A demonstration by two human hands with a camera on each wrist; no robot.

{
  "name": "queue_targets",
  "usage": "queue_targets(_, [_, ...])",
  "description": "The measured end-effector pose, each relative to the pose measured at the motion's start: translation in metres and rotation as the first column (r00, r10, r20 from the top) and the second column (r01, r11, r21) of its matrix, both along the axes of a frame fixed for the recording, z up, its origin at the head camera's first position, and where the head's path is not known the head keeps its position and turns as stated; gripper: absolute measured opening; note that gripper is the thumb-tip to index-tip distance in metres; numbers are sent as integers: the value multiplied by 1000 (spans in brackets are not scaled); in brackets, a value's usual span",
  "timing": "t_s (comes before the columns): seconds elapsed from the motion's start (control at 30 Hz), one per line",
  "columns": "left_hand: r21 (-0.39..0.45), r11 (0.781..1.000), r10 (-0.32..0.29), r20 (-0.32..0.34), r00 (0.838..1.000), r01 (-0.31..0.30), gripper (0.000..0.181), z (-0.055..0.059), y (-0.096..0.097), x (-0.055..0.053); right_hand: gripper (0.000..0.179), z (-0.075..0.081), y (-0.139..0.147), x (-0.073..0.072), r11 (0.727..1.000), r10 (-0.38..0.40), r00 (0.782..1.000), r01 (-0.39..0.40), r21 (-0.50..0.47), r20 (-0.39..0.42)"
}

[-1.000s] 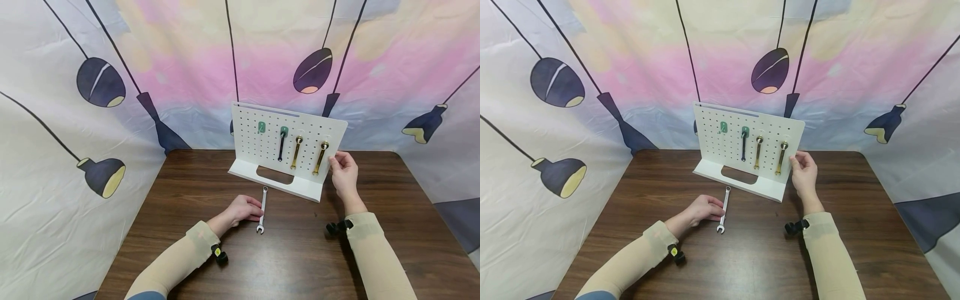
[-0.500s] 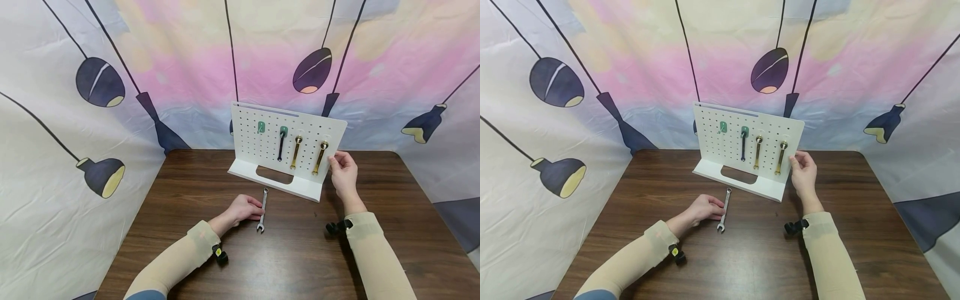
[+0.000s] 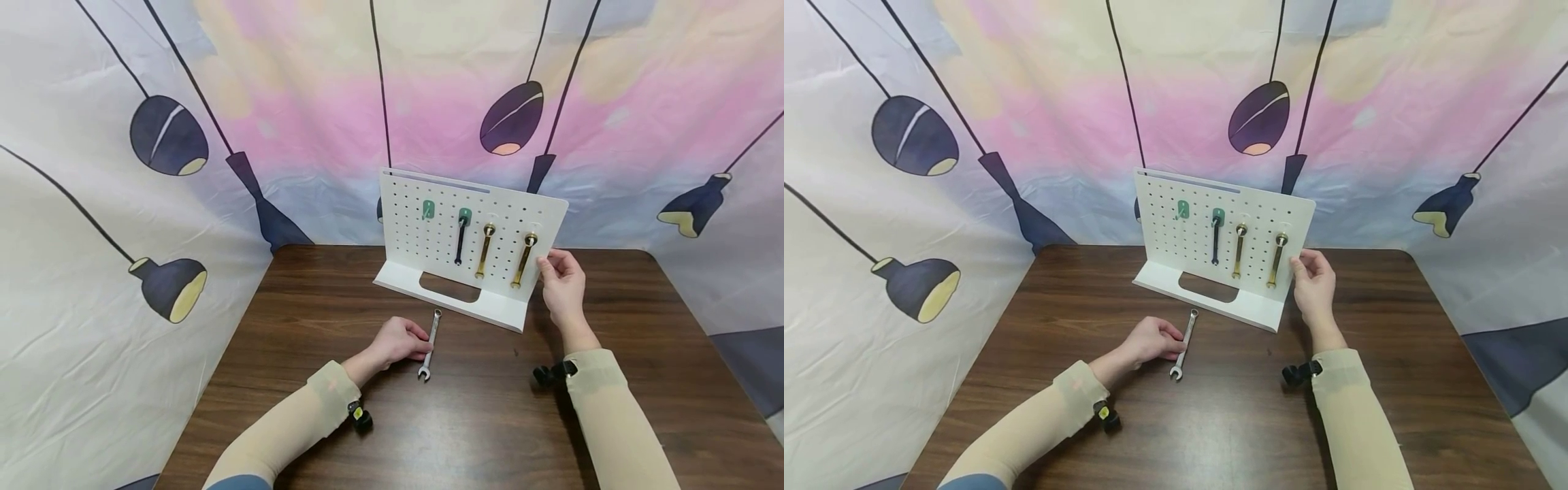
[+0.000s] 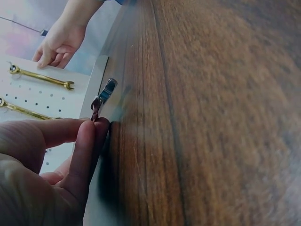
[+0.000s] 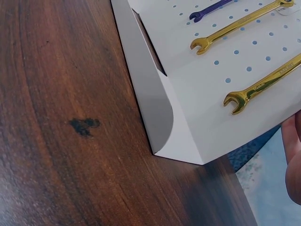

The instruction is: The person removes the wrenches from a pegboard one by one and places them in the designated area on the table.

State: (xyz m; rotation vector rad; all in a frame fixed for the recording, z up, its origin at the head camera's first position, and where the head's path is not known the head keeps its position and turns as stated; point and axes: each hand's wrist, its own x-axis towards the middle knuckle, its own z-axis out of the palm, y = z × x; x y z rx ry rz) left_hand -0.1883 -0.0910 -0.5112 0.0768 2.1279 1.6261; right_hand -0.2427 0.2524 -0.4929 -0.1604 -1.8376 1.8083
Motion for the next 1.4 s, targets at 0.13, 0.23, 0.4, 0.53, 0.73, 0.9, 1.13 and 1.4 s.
queue_targets(0.13, [1,1000,6,-1,1000,-6,14,1,1,0,6,1,-1,0,1000,-2,1000,2,1,0])
queue_targets(0.23, [-3,1000,4,-5,1000,-4,14,1,1,-1,7,1,-1,0,1000,-4,1000,4,-1,3])
queue_targets(0.4, [4,1000,-4,16,1000,4,15,-1,1,-1,7,2,-2,2,1000,-4,1000,4,0,-5])
queue_targets(0.53, [19,1000,-9,26,1000,8,14,-4,1,-1,6,1,-3,2,1000,-4,1000,4,-4,-7])
queue_targets(0.73, [11,1000,-5,17,1000,5,14,-6,1,-2,7,2,-3,1,1000,4,1000,-4,-7,4])
queue_targets(0.9, [7,1000,-5,5,1000,5,15,-7,1,-2,8,2,-2,1,1000,0,1000,0,-11,5])
queue_targets(1.13, [7,1000,-8,6,1000,8,15,-7,0,-2,5,1,-2,0,1000,-6,1000,6,-13,-3])
queue_targets(1.4, [22,1000,-14,13,1000,14,15,-7,0,-2,7,1,-1,0,1000,1,1000,-1,-15,3])
